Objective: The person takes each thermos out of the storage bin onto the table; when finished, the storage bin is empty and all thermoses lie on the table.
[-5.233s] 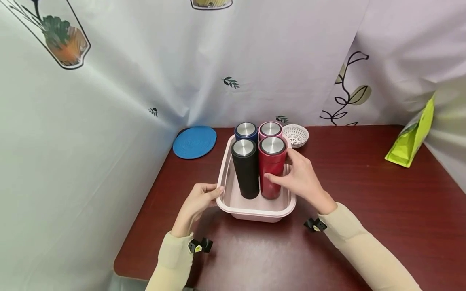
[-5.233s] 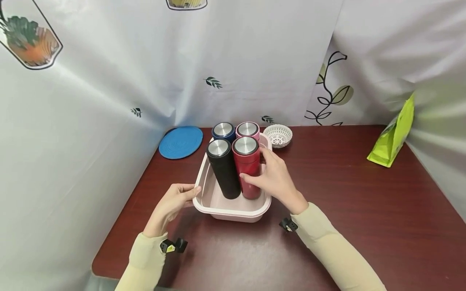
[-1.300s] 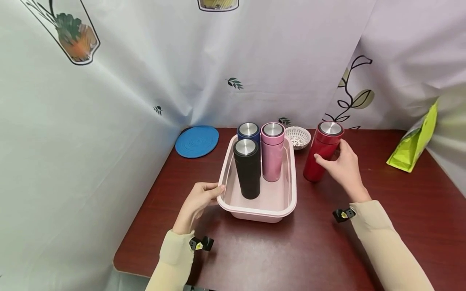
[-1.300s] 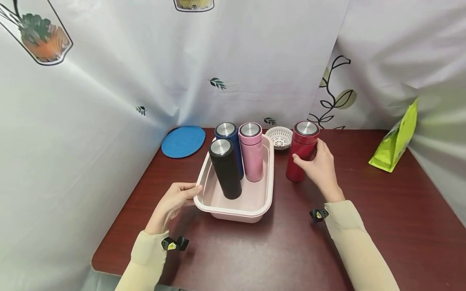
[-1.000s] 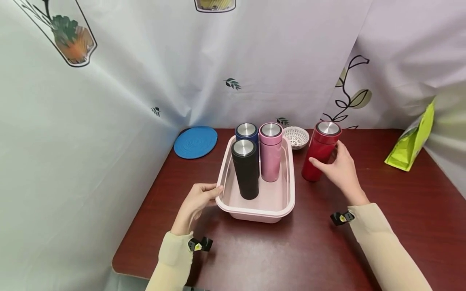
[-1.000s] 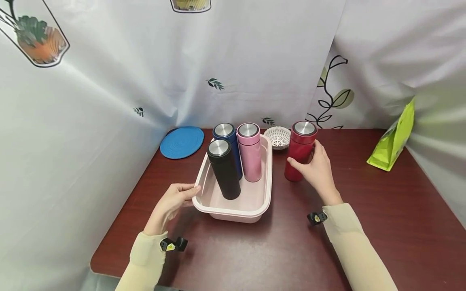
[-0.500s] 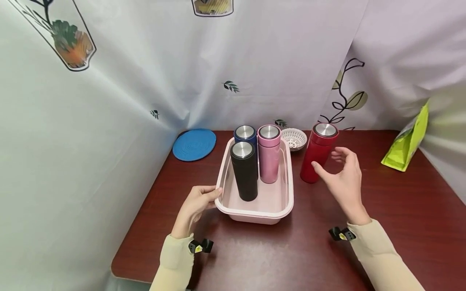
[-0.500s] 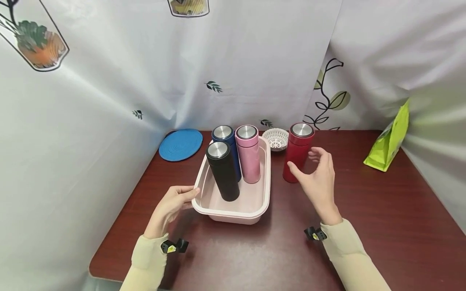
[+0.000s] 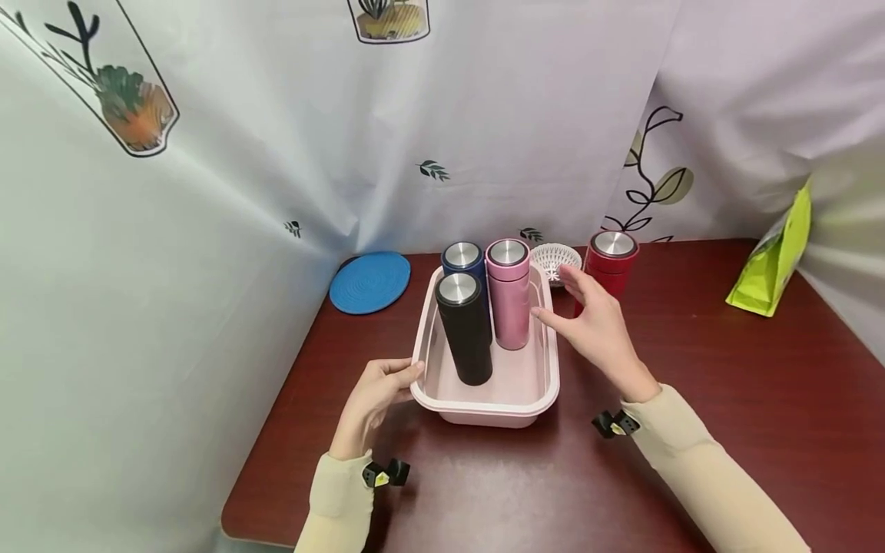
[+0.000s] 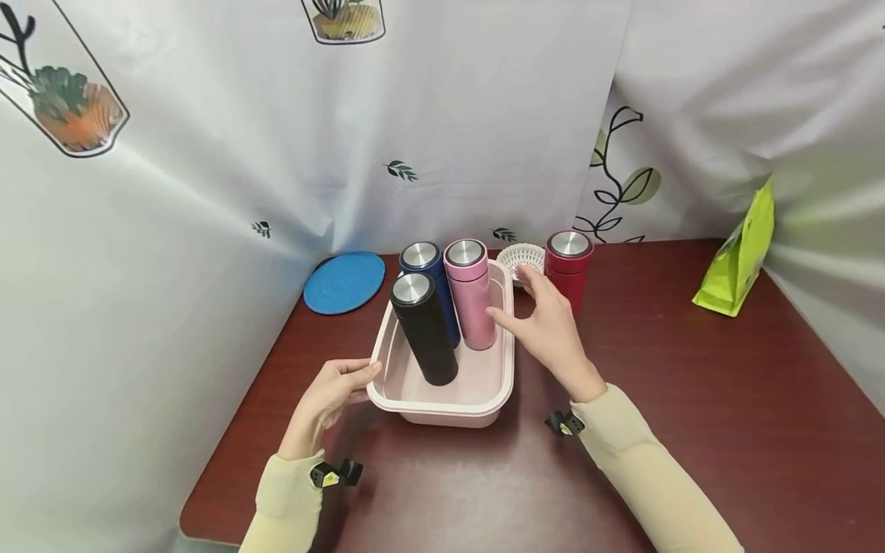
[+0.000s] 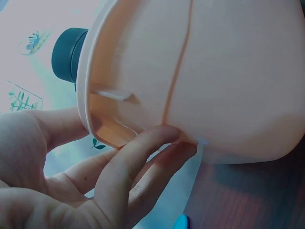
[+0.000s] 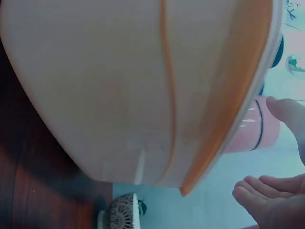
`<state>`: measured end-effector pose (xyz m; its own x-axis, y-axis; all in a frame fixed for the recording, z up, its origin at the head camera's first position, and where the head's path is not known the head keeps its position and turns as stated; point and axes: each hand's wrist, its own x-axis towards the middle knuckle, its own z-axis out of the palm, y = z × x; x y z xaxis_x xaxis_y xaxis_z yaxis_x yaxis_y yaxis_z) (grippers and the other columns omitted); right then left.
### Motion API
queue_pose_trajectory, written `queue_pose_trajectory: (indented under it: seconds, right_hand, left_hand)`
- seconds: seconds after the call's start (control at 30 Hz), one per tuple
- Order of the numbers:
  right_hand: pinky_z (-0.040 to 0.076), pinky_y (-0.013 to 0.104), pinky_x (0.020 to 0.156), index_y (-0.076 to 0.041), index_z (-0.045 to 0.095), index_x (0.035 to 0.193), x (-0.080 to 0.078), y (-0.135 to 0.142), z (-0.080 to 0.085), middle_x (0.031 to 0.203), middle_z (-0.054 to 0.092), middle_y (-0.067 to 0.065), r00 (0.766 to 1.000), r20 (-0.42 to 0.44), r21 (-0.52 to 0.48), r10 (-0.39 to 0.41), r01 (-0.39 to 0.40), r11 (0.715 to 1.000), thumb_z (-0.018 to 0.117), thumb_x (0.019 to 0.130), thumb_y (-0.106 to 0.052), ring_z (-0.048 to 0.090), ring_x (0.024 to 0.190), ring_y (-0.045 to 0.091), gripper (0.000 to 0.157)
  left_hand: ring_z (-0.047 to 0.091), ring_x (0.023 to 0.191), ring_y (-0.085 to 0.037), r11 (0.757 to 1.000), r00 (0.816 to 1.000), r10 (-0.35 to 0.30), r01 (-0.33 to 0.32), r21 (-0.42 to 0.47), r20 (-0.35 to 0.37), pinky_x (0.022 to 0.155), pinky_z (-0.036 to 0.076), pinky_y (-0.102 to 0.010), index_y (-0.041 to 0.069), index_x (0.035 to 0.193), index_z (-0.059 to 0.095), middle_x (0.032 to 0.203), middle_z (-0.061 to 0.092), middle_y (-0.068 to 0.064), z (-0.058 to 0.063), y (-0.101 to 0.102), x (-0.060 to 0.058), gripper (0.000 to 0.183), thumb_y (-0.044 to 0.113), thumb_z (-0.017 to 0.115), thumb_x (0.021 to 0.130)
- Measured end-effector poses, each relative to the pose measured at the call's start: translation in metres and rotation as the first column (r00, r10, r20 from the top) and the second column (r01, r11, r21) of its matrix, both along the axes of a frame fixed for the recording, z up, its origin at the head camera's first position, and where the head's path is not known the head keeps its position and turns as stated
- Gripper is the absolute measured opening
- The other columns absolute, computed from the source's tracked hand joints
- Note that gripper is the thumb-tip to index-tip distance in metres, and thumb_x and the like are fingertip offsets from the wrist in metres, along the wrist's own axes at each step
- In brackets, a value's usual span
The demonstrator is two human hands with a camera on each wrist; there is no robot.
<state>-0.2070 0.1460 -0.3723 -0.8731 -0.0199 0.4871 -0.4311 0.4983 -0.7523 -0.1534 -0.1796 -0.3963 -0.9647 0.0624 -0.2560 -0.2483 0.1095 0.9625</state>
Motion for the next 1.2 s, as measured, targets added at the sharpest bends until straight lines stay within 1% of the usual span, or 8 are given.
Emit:
queue_pose_trajectory:
  seconds: [0.13, 0.27, 0.4, 0.53, 0.67, 0.9, 1.03, 1.2]
  right_hand:
    - [0.045, 0.046, 0.104, 0.001, 0.047, 0.14, -0.011, -0.008, -0.005, 0.139, 0.054, 0.021, 0.998, 0.059, 0.018, 0.036, -0.037, 0.999, 0.087, 0.074, -0.021, 0.055, 0.125, 0.036, 0.08]
    - [0.046, 0.046, 0.103, 0.001, 0.045, 0.142, -0.023, -0.015, -0.011, 0.14, 0.052, 0.022, 0.993, 0.101, 0.047, 0.066, -0.071, 0.996, 0.087, 0.075, -0.023, 0.054, 0.127, 0.036, 0.083]
    - [0.046, 0.045, 0.104, 0.002, 0.044, 0.143, -0.03, -0.021, -0.014, 0.142, 0.051, 0.022, 0.985, 0.145, 0.051, 0.092, -0.101, 0.994, 0.087, 0.075, -0.023, 0.052, 0.128, 0.036, 0.085]
    - [0.046, 0.046, 0.104, -0.001, 0.044, 0.145, -0.037, -0.024, -0.012, 0.141, 0.053, 0.02, 0.984, 0.162, 0.091, 0.08, -0.095, 0.991, 0.087, 0.074, -0.028, 0.054, 0.127, 0.035, 0.087]
    - [0.046, 0.046, 0.104, -0.005, 0.047, 0.143, -0.043, -0.026, -0.01, 0.138, 0.057, 0.017, 0.983, 0.161, 0.12, 0.091, -0.111, 0.986, 0.087, 0.074, -0.032, 0.057, 0.124, 0.032, 0.084]
    - [0.05, 0.042, 0.1, -0.006, 0.053, 0.137, -0.046, -0.031, -0.009, 0.13, 0.062, 0.015, 0.977, 0.161, 0.077, 0.143, -0.157, 0.985, 0.087, 0.075, -0.025, 0.061, 0.12, 0.028, 0.073]
    - [0.053, 0.041, 0.095, -0.006, 0.057, 0.131, -0.046, -0.033, -0.008, 0.124, 0.066, 0.016, 0.981, 0.14, 0.06, 0.137, -0.147, 0.987, 0.087, 0.074, -0.022, 0.065, 0.112, 0.028, 0.066]
    - [0.053, 0.04, 0.094, -0.006, 0.058, 0.131, -0.042, -0.033, -0.009, 0.124, 0.066, 0.016, 0.979, 0.149, 0.028, 0.14, -0.145, 0.989, 0.087, 0.075, -0.021, 0.065, 0.112, 0.028, 0.065]
  left_hand:
    - [0.069, 0.093, -0.024, 1.0, 1.0, 0.007, -0.007, -0.004, -0.004, 0.075, 0.059, -0.03, -0.012, 0.124, 0.061, 0.118, 0.063, -0.031, -0.002, 0.0, 0.0, 0.036, 0.008, 0.064, 0.093]
    - [0.068, 0.09, -0.02, 1.0, 1.0, 0.009, -0.009, -0.005, -0.003, 0.074, 0.059, -0.028, -0.013, 0.124, 0.06, 0.116, 0.065, -0.028, -0.003, 0.0, -0.001, 0.038, 0.008, 0.064, 0.093]
    - [0.068, 0.086, -0.016, 1.0, 1.0, 0.006, -0.006, -0.003, 0.004, 0.073, 0.058, -0.027, -0.015, 0.125, 0.058, 0.112, 0.067, -0.025, -0.002, -0.001, -0.001, 0.039, 0.007, 0.063, 0.093]
    - [0.068, 0.084, -0.015, 1.0, 1.0, 0.006, -0.006, 0.003, 0.006, 0.072, 0.058, -0.027, -0.016, 0.125, 0.058, 0.108, 0.068, -0.023, -0.002, -0.001, -0.002, 0.039, 0.006, 0.063, 0.093]
    - [0.068, 0.083, -0.015, 1.0, 1.0, 0.01, -0.01, 0.005, 0.008, 0.071, 0.058, -0.027, -0.015, 0.125, 0.058, 0.108, 0.068, -0.024, -0.003, 0.0, -0.002, 0.039, 0.006, 0.064, 0.093]
    - [0.068, 0.086, -0.016, 1.0, 1.0, 0.01, -0.01, -0.001, 0.016, 0.073, 0.059, -0.028, -0.014, 0.125, 0.058, 0.112, 0.067, -0.026, -0.002, -0.001, 0.001, 0.039, 0.007, 0.064, 0.093]
    - [0.068, 0.087, -0.017, 1.0, 1.0, 0.02, -0.02, 0.001, 0.009, 0.073, 0.059, -0.028, -0.014, 0.125, 0.058, 0.112, 0.067, -0.025, -0.001, -0.001, 0.001, 0.039, 0.008, 0.064, 0.093]
    - [0.069, 0.086, -0.019, 0.999, 1.0, 0.024, -0.024, 0.023, 0.011, 0.073, 0.059, -0.029, -0.015, 0.124, 0.058, 0.109, 0.068, -0.025, -0.002, 0.001, 0.001, 0.039, 0.007, 0.064, 0.093]
